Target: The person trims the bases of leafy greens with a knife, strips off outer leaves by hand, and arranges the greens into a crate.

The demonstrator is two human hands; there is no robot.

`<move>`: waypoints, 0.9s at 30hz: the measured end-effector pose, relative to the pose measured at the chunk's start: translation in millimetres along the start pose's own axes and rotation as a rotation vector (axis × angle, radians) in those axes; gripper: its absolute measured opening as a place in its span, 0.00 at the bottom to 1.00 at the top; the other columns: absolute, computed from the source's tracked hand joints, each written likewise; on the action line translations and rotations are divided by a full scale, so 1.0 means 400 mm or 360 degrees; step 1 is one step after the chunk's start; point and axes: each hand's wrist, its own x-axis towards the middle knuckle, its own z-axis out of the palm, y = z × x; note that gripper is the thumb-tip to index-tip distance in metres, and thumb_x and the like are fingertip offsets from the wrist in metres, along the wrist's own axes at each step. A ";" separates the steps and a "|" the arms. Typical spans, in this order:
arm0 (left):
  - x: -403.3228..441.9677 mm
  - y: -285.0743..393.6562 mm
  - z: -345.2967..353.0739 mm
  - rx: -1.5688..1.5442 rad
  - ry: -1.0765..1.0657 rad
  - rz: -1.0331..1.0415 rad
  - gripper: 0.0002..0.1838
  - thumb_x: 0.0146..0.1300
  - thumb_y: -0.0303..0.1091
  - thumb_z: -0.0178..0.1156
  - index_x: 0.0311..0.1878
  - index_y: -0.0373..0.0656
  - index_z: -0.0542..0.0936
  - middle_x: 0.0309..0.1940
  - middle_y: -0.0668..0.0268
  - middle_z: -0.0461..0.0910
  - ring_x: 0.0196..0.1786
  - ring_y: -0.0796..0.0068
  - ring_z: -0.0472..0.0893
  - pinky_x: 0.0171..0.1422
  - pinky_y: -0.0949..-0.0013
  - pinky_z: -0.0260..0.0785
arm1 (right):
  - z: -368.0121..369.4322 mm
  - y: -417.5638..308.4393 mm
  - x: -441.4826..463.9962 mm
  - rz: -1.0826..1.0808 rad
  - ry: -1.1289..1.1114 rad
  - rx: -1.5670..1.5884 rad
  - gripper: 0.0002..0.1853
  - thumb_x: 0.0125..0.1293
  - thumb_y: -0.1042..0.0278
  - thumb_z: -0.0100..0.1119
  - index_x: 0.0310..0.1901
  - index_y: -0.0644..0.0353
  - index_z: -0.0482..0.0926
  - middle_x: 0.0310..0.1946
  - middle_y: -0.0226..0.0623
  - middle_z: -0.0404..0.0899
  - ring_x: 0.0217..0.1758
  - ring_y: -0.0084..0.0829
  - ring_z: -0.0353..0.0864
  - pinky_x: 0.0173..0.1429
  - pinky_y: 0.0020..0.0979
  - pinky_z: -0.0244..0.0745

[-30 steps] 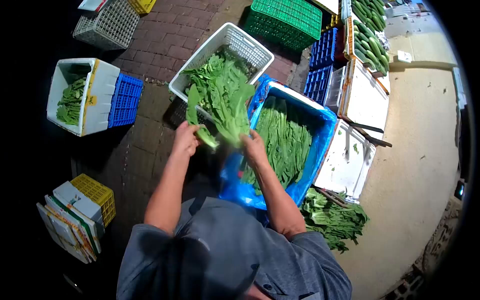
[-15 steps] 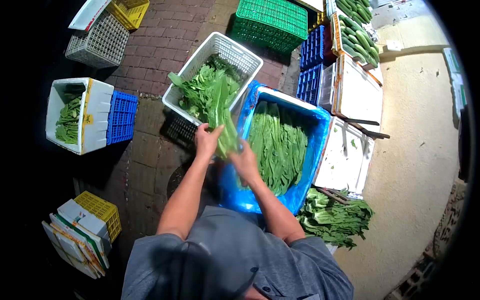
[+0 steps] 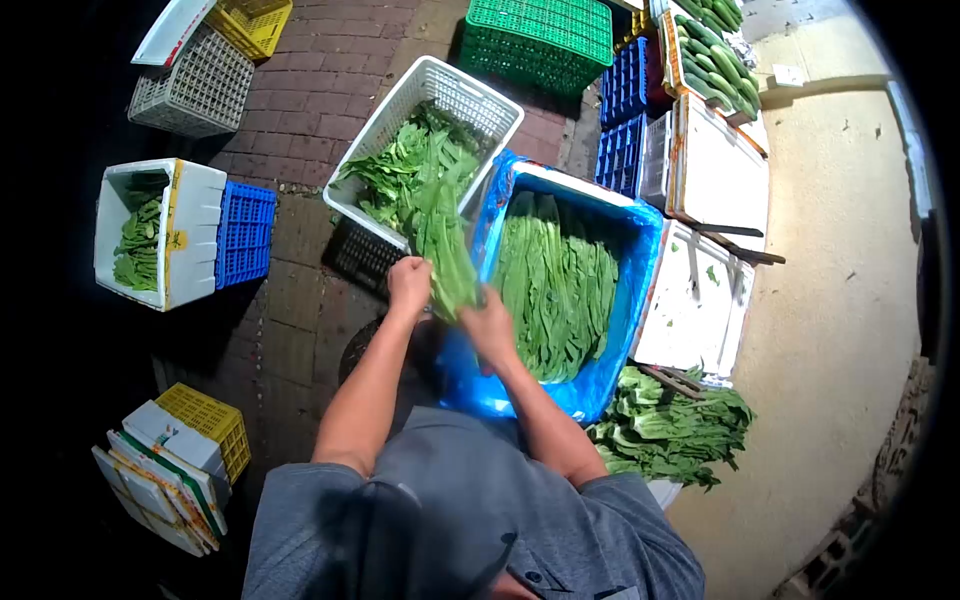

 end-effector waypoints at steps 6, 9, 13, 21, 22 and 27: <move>-0.077 0.069 -0.028 -0.1063 -0.0106 -0.0737 0.12 0.69 0.41 0.62 0.51 0.48 0.78 0.45 0.72 0.79 0.44 0.70 0.76 0.42 0.57 0.64 | 0.031 0.089 0.020 0.0244 -0.0066 0.0294 0.32 0.59 0.60 0.66 0.62 0.70 0.72 0.39 0.51 0.82 0.39 0.38 0.82 0.45 0.37 0.76; -0.094 0.081 -0.031 -0.1147 -0.0094 -0.0816 0.10 0.69 0.41 0.61 0.51 0.51 0.79 0.48 0.73 0.79 0.49 0.70 0.75 0.49 0.53 0.62 | 0.046 0.113 0.017 0.0234 -0.0041 0.0331 0.33 0.59 0.58 0.68 0.63 0.69 0.72 0.40 0.53 0.82 0.41 0.42 0.82 0.48 0.39 0.76; -0.093 0.089 -0.023 -0.1183 -0.0206 -0.0750 0.12 0.70 0.41 0.61 0.52 0.51 0.79 0.48 0.73 0.79 0.51 0.71 0.74 0.49 0.55 0.61 | 0.006 0.029 -0.010 0.0246 -0.0053 0.0244 0.33 0.60 0.58 0.68 0.62 0.69 0.72 0.35 0.48 0.82 0.35 0.37 0.80 0.42 0.38 0.75; -0.085 0.050 -0.027 -0.1096 -0.0394 -0.0640 0.19 0.66 0.44 0.64 0.57 0.50 0.76 0.55 0.71 0.77 0.59 0.67 0.71 0.57 0.49 0.57 | 0.013 0.063 -0.018 0.0219 -0.0034 0.0526 0.32 0.60 0.59 0.67 0.62 0.70 0.72 0.35 0.45 0.82 0.35 0.33 0.80 0.42 0.35 0.75; -0.084 0.044 -0.031 -0.1018 -0.0407 -0.0626 0.20 0.66 0.45 0.64 0.59 0.51 0.76 0.57 0.70 0.76 0.60 0.66 0.70 0.58 0.48 0.57 | 0.010 0.061 -0.020 0.0181 -0.0011 0.0523 0.32 0.60 0.59 0.67 0.62 0.70 0.72 0.36 0.46 0.82 0.35 0.34 0.80 0.43 0.35 0.75; -0.096 0.018 -0.048 -0.1231 -0.0224 -0.0849 0.31 0.65 0.53 0.63 0.68 0.53 0.70 0.63 0.67 0.70 0.66 0.57 0.66 0.65 0.35 0.52 | 0.002 0.086 -0.040 0.0215 -0.0097 0.0541 0.35 0.60 0.58 0.68 0.63 0.73 0.70 0.42 0.50 0.82 0.43 0.38 0.81 0.49 0.37 0.75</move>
